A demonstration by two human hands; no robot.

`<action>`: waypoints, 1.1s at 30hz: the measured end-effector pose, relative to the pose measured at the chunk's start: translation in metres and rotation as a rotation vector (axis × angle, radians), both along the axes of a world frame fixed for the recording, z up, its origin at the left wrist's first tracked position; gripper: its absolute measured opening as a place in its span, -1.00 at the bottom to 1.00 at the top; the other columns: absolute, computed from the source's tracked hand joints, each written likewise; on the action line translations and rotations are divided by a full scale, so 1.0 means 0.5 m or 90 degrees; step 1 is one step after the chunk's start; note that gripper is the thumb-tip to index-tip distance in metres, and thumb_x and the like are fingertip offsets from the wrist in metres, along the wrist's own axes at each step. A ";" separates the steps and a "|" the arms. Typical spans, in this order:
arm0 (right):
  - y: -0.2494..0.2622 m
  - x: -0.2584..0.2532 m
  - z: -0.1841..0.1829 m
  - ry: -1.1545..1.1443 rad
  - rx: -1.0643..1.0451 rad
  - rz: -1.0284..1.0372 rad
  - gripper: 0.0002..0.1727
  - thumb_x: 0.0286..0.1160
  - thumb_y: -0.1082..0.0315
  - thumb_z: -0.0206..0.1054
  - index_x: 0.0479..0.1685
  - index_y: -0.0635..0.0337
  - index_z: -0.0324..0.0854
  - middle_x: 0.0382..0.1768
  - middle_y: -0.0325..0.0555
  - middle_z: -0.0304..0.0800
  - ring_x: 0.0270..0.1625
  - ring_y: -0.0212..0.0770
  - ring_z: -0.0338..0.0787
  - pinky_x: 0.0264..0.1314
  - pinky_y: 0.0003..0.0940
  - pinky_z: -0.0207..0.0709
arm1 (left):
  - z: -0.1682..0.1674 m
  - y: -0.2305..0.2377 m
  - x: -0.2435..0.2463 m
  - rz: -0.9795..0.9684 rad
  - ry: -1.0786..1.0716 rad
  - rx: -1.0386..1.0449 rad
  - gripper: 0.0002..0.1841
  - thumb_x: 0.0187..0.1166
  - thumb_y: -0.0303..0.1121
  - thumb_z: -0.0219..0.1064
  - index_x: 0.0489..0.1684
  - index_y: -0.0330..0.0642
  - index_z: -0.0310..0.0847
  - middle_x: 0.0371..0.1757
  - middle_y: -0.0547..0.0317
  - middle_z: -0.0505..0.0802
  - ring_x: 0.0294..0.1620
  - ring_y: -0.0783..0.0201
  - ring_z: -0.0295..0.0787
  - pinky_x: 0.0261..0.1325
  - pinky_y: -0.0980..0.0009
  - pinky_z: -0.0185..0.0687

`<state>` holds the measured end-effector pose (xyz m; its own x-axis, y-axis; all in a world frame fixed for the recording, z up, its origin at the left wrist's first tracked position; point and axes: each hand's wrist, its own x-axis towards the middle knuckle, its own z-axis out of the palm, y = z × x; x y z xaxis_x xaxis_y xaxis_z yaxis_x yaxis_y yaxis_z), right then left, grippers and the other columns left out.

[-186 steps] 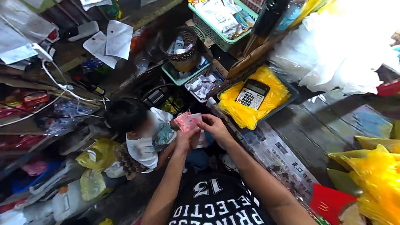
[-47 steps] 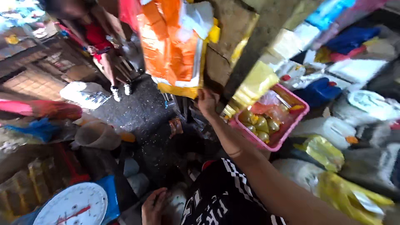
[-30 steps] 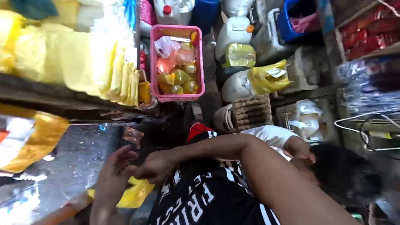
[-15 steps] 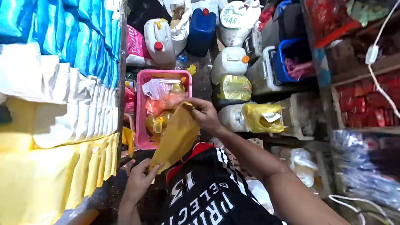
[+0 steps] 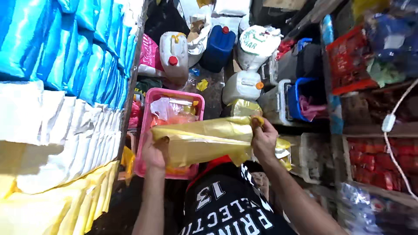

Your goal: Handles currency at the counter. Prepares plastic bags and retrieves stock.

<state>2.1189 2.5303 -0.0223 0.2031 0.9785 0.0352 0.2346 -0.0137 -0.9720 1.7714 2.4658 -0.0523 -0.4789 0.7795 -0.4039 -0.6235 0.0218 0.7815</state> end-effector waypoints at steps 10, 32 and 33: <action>0.439 0.206 -0.060 -0.201 0.010 0.106 -0.73 0.73 0.37 0.19 0.16 0.19 0.77 -0.12 -0.16 0.90 -0.23 -0.39 0.83 -0.12 -0.37 0.78 | -0.114 0.293 0.246 -0.378 -0.052 -0.077 -0.78 0.57 -0.48 0.40 0.07 -0.40 0.64 -0.08 -0.02 0.90 -0.06 0.18 0.88 0.12 0.17 0.82; 1.072 0.103 -0.057 -0.484 -0.110 0.528 -0.62 0.58 -0.04 0.34 -0.10 0.11 0.76 -0.21 -0.12 0.84 -0.07 -0.11 0.84 0.13 0.07 0.72 | -0.068 0.931 0.381 -0.072 -0.336 0.008 -0.48 0.79 0.05 0.08 0.43 -0.20 0.45 0.13 -0.09 0.83 0.12 0.04 0.83 0.19 -0.01 0.79; 1.128 0.116 -0.062 -0.534 -0.119 0.490 -0.61 0.57 -0.05 0.34 -0.09 0.12 0.76 -0.18 -0.07 0.84 -0.04 -0.05 0.83 0.16 0.12 0.69 | -0.072 0.966 0.350 -0.066 -0.347 0.058 -0.50 0.71 -0.01 0.22 0.42 -0.18 0.46 0.13 -0.10 0.83 0.12 0.01 0.83 0.20 -0.06 0.77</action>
<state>2.1770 3.0942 -0.0531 -0.4684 0.8375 -0.2815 0.8147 0.2862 -0.5043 1.9467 2.9488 -0.0882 -0.1382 0.8546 -0.5006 -0.9359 0.0526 0.3482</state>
